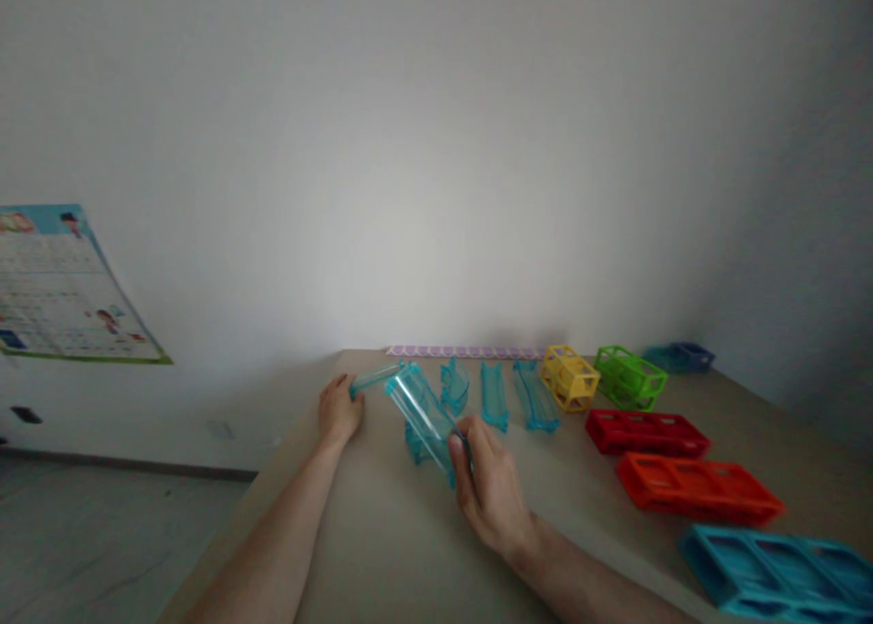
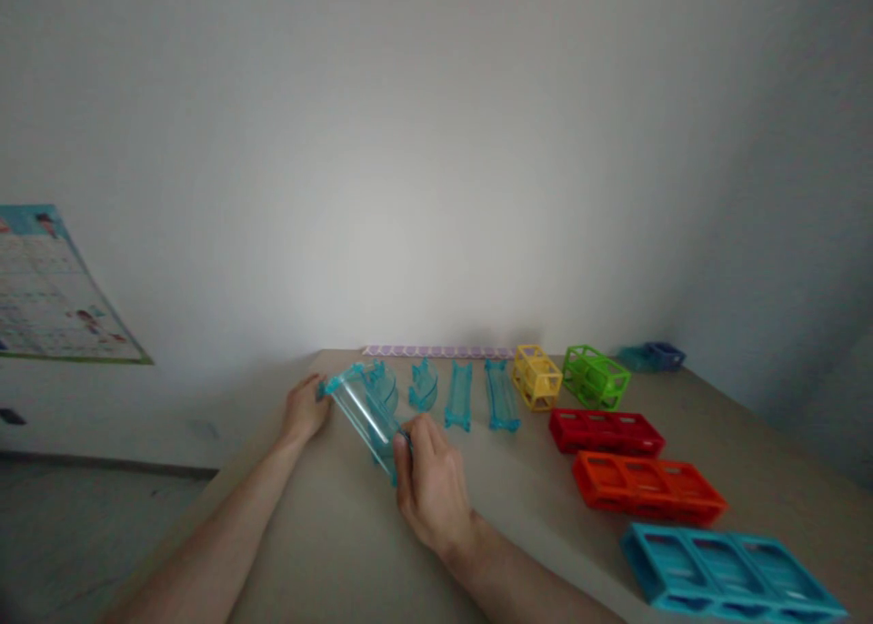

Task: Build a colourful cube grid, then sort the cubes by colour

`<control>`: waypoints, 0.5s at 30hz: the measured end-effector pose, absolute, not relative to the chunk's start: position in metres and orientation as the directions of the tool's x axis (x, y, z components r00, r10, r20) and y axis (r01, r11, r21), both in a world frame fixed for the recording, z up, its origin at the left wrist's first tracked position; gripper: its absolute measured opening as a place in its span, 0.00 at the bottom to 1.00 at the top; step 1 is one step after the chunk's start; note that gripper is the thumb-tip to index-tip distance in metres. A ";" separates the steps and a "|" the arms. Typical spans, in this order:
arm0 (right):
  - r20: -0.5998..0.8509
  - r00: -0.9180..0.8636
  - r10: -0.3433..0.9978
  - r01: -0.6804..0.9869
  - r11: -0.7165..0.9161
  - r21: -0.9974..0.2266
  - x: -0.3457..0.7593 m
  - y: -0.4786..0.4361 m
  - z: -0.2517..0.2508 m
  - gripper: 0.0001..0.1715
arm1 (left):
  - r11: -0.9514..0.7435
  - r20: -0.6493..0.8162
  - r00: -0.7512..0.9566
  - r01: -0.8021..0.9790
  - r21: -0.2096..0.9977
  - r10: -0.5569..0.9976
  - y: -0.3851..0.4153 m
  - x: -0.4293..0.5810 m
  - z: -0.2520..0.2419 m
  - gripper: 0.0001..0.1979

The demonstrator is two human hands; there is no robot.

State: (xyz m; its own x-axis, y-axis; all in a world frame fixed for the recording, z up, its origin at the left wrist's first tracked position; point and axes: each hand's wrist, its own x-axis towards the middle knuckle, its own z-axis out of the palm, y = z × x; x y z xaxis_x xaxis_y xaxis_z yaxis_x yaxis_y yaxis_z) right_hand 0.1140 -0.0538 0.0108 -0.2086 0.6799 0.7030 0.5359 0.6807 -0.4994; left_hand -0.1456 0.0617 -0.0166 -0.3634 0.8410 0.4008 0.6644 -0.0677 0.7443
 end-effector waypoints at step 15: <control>0.707 -0.054 0.706 0.415 0.659 -0.627 0.123 -0.044 0.011 0.12 | 0.004 0.348 -0.535 0.549 0.835 0.770 0.065 -0.153 -0.021 0.02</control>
